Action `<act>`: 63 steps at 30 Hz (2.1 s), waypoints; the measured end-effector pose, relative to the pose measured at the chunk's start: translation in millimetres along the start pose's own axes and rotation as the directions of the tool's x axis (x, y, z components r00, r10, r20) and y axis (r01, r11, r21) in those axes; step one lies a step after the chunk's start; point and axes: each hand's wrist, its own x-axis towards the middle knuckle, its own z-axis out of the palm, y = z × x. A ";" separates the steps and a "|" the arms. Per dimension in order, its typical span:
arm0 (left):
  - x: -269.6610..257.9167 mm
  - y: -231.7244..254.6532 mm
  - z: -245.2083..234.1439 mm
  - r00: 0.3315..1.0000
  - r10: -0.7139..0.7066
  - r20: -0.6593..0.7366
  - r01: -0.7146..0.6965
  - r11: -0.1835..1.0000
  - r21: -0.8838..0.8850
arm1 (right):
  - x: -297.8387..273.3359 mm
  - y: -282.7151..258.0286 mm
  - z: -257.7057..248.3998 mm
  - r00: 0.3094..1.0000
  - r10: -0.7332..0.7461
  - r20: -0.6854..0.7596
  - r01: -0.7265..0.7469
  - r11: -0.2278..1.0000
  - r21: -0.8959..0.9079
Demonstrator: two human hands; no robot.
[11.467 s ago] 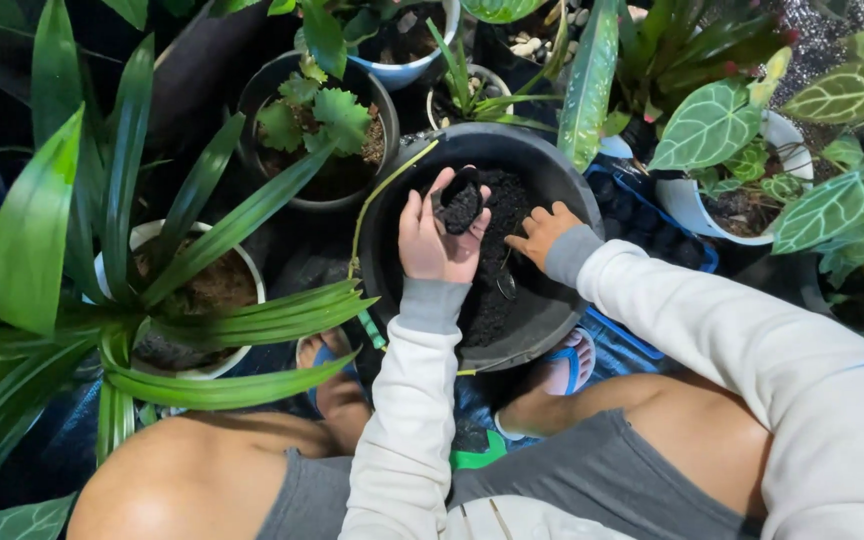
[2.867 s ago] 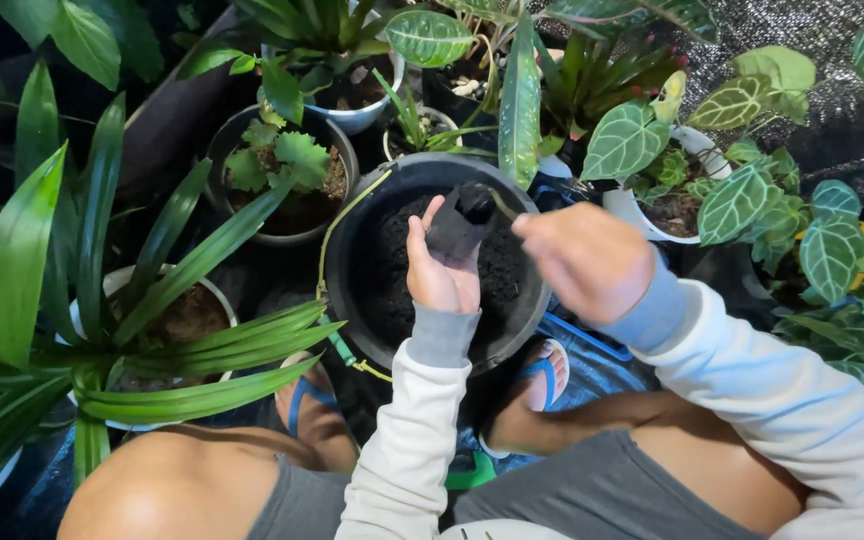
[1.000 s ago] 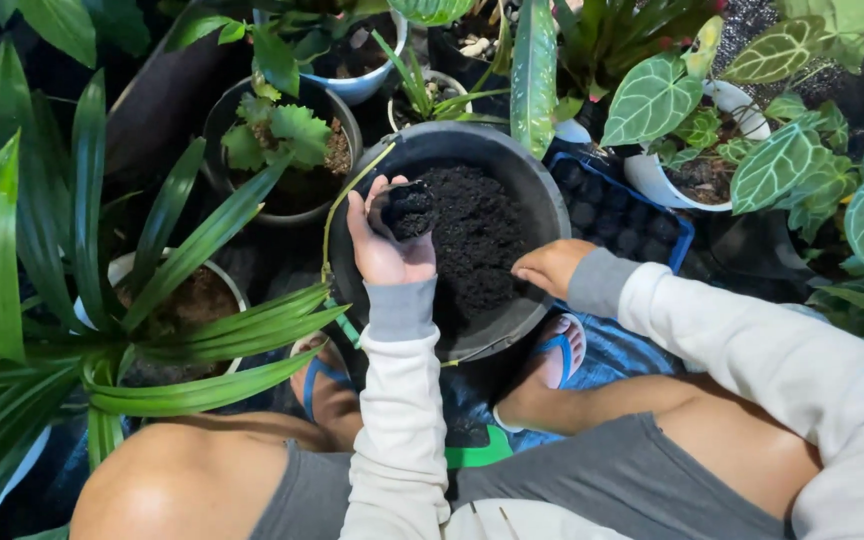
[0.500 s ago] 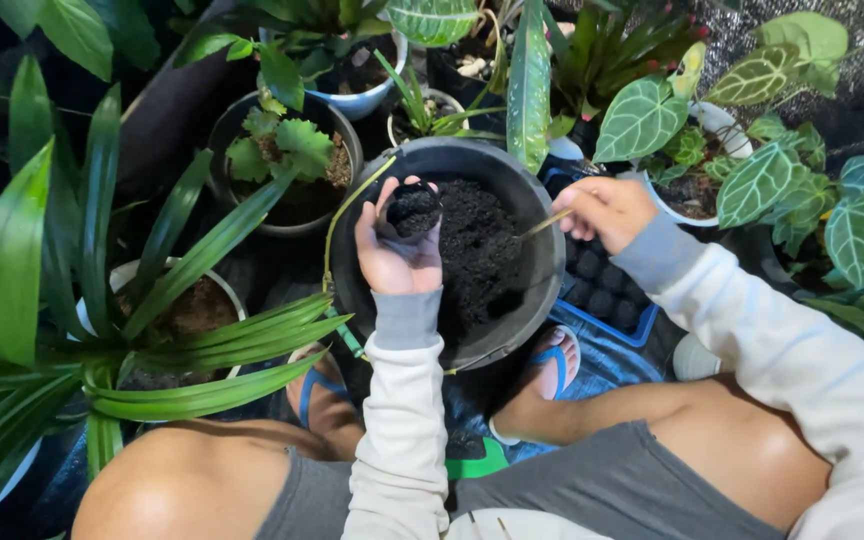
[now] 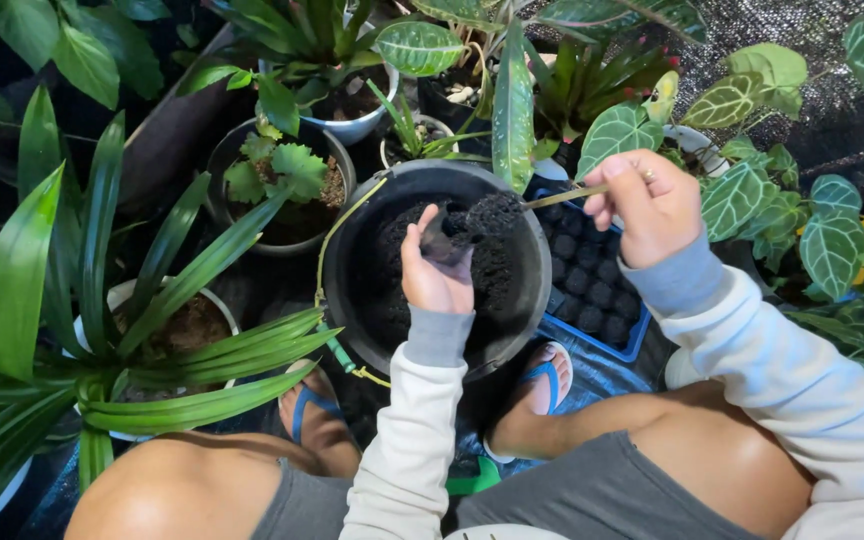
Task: Filling small seedling pots with soil substrate from a bucket and pressing it down.
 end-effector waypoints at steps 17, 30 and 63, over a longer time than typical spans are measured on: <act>-14.3 8.6 14.2 0.999 0.041 0.021 -0.040 0.997 -0.072 | -30.8 -44.6 50.0 0.173 -0.761 0.625 0.985 0.147 -0.094; -18.9 15.4 19.0 0.991 -0.002 0.132 0.008 0.999 -0.043 | -10.1 -38.6 31.2 0.437 -0.744 0.505 0.890 0.439 -0.124; -11.4 13.2 10.9 0.984 -0.002 0.179 0.019 0.995 -0.095 | -14.0 -67.2 30.9 0.253 -0.739 0.624 0.967 0.202 -0.153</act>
